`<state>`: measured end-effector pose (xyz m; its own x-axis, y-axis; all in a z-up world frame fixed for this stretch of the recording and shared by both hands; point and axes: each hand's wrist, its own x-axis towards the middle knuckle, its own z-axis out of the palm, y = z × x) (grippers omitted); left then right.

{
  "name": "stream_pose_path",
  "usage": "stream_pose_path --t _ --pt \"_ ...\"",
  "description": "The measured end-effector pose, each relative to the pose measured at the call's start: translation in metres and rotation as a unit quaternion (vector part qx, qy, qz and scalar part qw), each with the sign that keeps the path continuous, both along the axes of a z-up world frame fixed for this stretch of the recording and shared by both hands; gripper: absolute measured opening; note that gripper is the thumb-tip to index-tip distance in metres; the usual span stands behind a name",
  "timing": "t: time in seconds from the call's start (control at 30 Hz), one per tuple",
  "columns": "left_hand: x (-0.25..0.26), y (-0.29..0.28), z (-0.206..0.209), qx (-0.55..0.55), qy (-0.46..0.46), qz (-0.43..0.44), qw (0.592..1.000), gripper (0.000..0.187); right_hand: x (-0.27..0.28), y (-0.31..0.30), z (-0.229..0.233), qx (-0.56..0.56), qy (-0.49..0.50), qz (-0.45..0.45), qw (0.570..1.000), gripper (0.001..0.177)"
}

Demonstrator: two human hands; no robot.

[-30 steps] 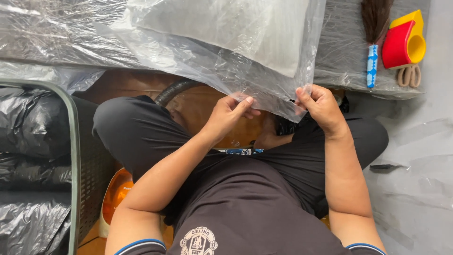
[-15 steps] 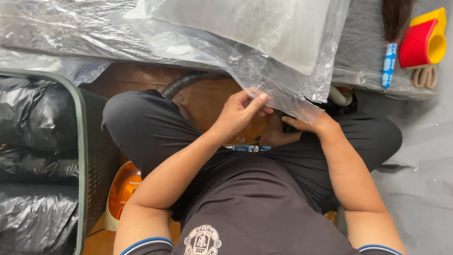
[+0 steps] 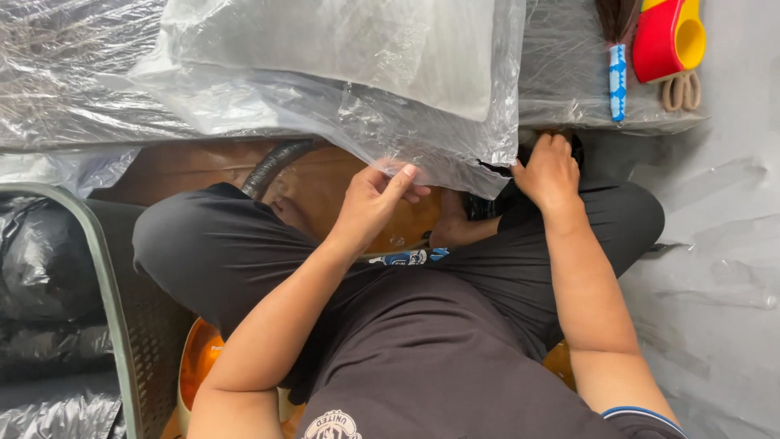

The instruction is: Compressing a pillow inside a plastic bag using a vacuum cleaner nozzle to remove air.

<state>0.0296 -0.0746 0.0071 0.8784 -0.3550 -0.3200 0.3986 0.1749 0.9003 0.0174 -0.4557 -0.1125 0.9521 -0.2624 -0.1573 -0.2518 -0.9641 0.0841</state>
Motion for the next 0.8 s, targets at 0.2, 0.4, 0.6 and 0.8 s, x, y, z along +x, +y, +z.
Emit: stream_pose_path --t 0.2,0.4,0.6,0.8 --pt "-0.002 -0.009 -0.004 -0.002 0.006 -0.007 1.0 0.027 0.013 0.037 0.017 -0.005 0.067 0.004 0.998 0.069" --pt "0.006 -0.023 -0.002 -0.074 0.073 0.016 0.994 0.047 0.012 0.075 0.041 0.164 0.153 0.001 0.975 0.053" --pt "0.012 -0.048 0.015 -0.125 0.05 -0.005 0.991 0.041 0.007 0.097 0.075 0.262 0.188 0.016 0.947 0.061" --pt "0.03 -0.059 0.006 -0.183 0.046 0.045 0.981 0.02 -0.017 0.083 0.118 0.3 0.171 0.059 0.937 0.065"
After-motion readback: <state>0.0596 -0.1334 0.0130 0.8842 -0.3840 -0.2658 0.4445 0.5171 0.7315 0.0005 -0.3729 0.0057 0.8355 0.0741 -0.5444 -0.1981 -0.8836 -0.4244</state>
